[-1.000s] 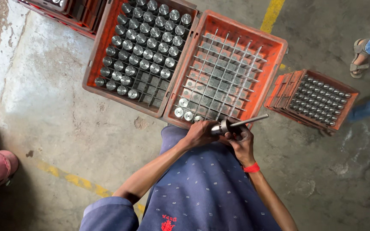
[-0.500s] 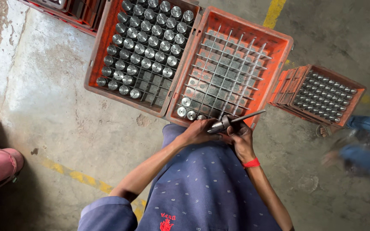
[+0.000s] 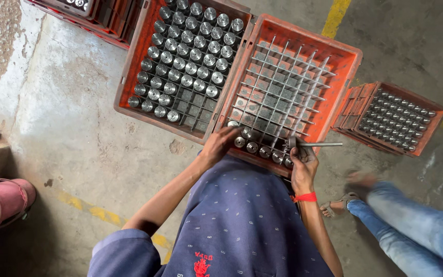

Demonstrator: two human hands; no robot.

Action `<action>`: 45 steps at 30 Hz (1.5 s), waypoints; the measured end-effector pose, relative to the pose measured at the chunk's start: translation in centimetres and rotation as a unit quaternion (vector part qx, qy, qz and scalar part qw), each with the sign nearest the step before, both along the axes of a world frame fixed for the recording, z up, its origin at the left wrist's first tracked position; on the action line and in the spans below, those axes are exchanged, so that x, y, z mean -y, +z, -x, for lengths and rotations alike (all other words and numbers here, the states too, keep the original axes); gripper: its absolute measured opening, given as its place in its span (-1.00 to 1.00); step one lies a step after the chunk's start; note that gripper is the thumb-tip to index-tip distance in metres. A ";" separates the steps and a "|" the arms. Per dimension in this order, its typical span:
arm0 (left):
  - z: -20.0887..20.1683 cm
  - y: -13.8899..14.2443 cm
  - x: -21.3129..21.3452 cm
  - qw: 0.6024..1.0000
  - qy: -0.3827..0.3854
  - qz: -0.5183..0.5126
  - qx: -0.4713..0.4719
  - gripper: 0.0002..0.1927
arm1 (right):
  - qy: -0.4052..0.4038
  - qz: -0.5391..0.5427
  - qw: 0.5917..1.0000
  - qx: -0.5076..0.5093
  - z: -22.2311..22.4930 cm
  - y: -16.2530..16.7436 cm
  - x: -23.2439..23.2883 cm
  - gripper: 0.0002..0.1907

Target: The person uses a metal rod to pick up and transfer small metal caps from one red crate to another, arranging them in a grid pattern. The person also moves crates around the workspace to continue the task.

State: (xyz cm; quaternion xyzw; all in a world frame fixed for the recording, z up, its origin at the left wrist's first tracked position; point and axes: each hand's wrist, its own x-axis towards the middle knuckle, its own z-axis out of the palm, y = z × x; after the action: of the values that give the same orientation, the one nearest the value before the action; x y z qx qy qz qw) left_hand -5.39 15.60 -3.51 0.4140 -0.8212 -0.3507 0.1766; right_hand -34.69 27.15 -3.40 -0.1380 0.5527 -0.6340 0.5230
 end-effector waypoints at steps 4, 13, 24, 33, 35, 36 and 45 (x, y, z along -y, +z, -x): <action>-3.6 2.3 1.7 0.986 0.140 0.067 0.065 -0.58 | 0.016 -0.021 0.999 -0.042 -0.9 0.7 -0.5 -0.49; -10.0 4.6 4.6 0.937 0.339 0.064 0.051 -0.81 | 0.043 -0.029 0.996 -0.073 -1.0 1.2 -0.4 -0.54; -9.1 2.3 5.3 0.907 0.400 0.099 0.093 -0.77 | 0.033 -0.015 0.997 -0.073 -0.4 -0.4 -0.5 -0.63; -8.8 2.5 5.1 0.902 0.408 0.105 0.090 -0.77 | 0.027 -0.040 0.998 -0.049 -1.5 0.6 0.6 -0.59; -8.8 2.5 5.2 0.901 0.412 0.099 0.088 -0.78 | 0.032 -0.044 0.997 -0.053 -1.7 1.0 0.7 -0.58; -8.8 2.4 5.2 0.901 0.411 0.103 0.087 -0.78 | 0.034 -0.048 0.997 -0.057 -1.7 1.2 0.7 -0.57; -8.9 1.9 5.2 0.898 0.410 0.123 0.100 -0.77 | 0.041 -0.051 0.996 -0.064 -2.0 2.4 1.0 -0.56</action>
State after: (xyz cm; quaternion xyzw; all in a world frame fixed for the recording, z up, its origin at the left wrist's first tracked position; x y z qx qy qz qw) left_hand 3.54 10.44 -1.65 0.7220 -0.6287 -0.1003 0.2710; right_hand -32.70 26.15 -0.99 -0.1738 0.6106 -0.5725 0.5188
